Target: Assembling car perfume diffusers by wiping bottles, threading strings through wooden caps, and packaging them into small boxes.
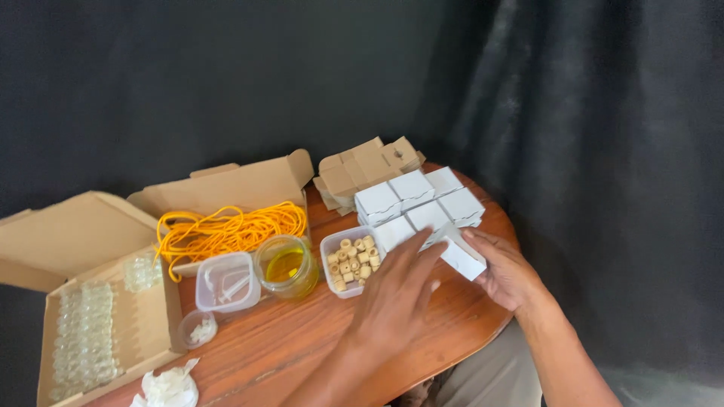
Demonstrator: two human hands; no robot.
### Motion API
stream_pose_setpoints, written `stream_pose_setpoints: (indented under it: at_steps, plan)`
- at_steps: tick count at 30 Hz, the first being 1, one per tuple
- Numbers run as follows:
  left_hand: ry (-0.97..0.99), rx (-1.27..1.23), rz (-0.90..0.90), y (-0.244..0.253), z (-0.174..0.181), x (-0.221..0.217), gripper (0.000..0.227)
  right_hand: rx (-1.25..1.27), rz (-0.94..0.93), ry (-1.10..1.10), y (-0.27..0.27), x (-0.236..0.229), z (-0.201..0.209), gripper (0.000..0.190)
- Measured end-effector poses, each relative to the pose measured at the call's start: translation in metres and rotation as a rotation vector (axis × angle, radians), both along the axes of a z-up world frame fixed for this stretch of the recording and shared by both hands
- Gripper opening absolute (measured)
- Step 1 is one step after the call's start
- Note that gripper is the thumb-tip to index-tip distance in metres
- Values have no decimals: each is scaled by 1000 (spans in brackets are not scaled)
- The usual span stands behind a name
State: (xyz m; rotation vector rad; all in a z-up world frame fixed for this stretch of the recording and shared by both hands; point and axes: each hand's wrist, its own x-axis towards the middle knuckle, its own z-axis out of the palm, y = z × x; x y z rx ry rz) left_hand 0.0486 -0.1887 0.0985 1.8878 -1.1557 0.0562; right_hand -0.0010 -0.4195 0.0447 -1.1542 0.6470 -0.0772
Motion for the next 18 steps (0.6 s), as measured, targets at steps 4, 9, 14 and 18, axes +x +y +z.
stream_pose_setpoints:
  at_steps: [4, 9, 14, 18]
  plan:
    - [43, 25, -216, -36, 3, 28, 43, 78, 2, -8, 0, -3, 26, 30]
    - [107, 16, -209, -70, -2, 58, 27, -35, 71, -66, -27, 4, 7, 69]
    - [732, -62, 210, -109, 5, 73, 35, -288, 16, -285, -38, 23, 28, 53]
    - [893, -36, 282, -122, 21, 78, 44, -383, -17, -339, -44, 48, 27, 48]
